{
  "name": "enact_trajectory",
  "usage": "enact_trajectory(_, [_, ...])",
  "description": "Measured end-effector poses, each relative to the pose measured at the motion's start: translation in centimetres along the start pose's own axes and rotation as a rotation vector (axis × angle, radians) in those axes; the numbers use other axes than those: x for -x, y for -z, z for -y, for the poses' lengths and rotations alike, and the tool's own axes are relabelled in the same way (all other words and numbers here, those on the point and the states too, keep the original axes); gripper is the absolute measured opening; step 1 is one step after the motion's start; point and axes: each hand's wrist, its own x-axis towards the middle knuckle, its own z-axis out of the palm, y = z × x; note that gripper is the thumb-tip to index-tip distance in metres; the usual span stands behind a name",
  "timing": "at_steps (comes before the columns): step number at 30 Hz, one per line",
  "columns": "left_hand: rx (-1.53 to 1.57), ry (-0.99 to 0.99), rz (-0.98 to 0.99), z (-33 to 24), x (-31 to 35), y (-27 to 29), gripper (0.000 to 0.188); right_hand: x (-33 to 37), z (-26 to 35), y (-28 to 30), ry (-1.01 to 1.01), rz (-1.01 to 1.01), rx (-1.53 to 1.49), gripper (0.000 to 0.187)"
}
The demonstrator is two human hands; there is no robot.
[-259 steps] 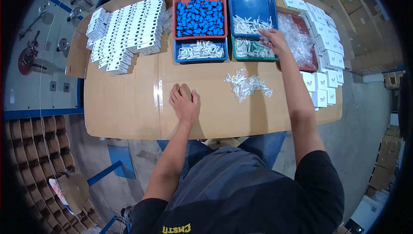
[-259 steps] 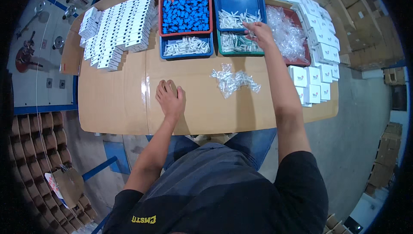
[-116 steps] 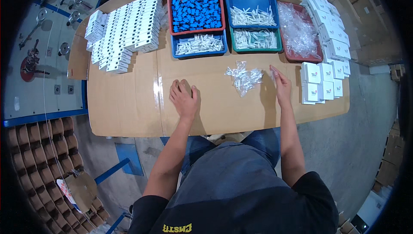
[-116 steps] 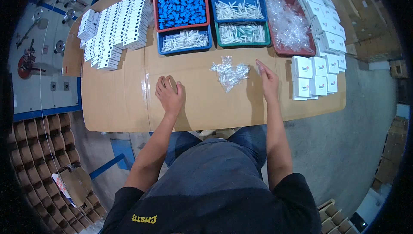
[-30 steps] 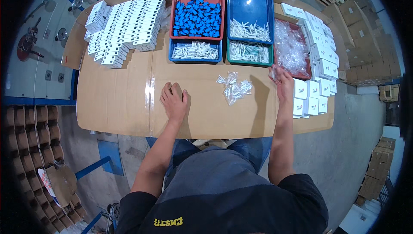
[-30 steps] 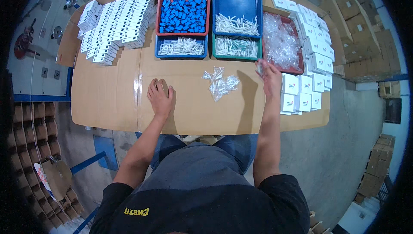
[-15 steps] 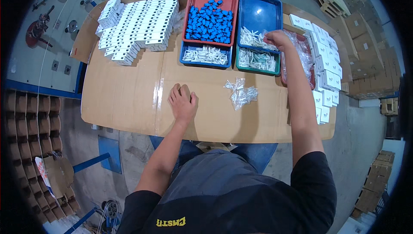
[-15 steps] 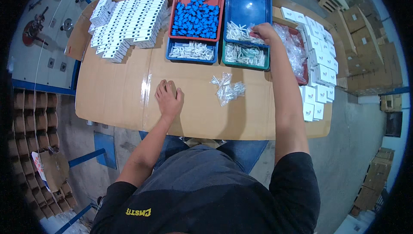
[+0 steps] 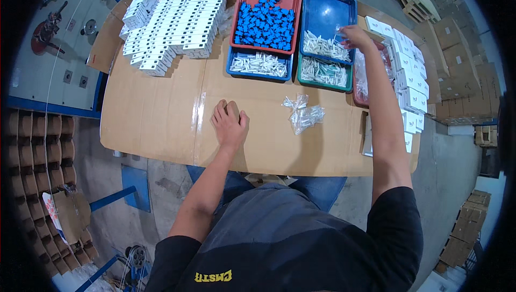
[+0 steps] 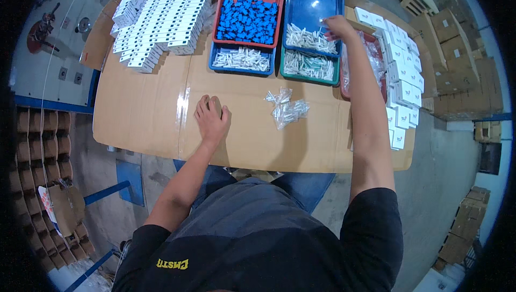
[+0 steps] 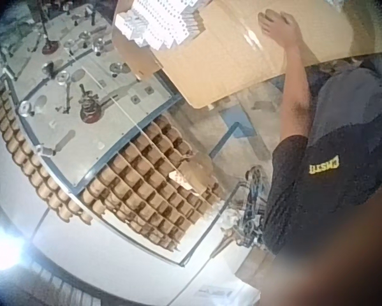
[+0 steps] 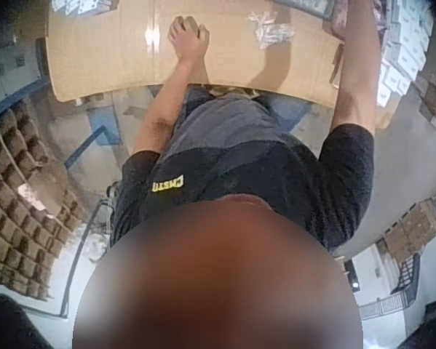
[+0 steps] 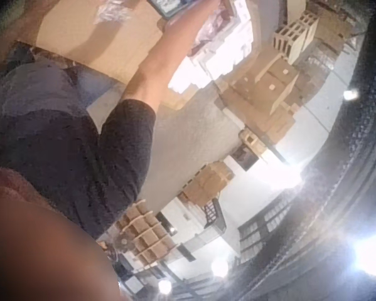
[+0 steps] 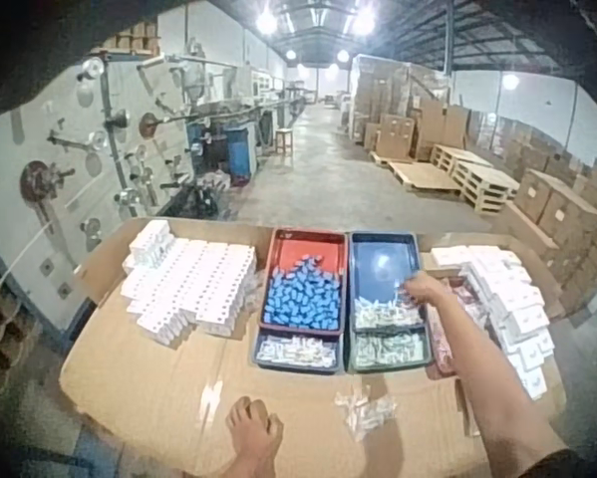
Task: Organizing and packaging small electrical or electronic components into white boxes for shipment or inventory.
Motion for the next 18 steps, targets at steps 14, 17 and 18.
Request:
enact_trajectory(14, [0.012,-0.023,-0.024,0.3,-0.1,-0.1,0.050,9.6,-17.5,1.7,-0.037,-0.439,-0.313,0.049])
enact_trajectory(17, [0.005,-0.025,-0.015,0.0,-0.3,-0.3,0.050,13.5,-17.1,-6.3,0.468,-0.404,0.113,0.022])
enact_trajectory(18, [-0.024,-0.017,-0.007,0.5,-0.1,-0.4,0.050,15.9,-14.9,-9.8,0.543,-0.245,0.028,0.023])
